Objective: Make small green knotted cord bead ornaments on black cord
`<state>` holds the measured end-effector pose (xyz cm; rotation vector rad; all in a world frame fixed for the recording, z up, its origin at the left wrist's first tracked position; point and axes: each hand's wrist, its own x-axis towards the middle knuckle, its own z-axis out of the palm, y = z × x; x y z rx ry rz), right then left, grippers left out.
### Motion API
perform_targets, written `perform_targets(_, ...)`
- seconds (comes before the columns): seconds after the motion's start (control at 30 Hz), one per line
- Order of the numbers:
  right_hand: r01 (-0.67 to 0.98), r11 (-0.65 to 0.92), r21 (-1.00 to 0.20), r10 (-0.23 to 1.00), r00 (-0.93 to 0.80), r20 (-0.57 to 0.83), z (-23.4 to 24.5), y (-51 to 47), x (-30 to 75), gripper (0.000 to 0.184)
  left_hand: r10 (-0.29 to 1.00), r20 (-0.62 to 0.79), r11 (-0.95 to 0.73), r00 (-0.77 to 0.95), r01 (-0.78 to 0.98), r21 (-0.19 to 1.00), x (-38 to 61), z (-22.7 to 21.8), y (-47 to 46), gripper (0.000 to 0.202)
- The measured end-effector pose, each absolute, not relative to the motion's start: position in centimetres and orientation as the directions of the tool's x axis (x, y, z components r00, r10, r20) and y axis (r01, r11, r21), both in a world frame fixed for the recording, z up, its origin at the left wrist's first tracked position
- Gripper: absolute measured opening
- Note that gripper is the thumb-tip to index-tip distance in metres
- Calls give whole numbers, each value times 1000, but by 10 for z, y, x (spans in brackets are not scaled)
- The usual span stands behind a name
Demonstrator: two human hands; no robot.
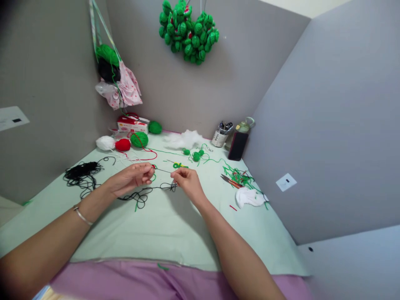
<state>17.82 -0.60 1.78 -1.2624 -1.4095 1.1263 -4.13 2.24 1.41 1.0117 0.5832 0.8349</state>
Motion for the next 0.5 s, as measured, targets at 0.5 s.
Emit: perform_targets(0.5,677,629,-382,764,-449,464,-4,-40,140,25,943,-32,95,331,-178,979,-26,2,18,21)
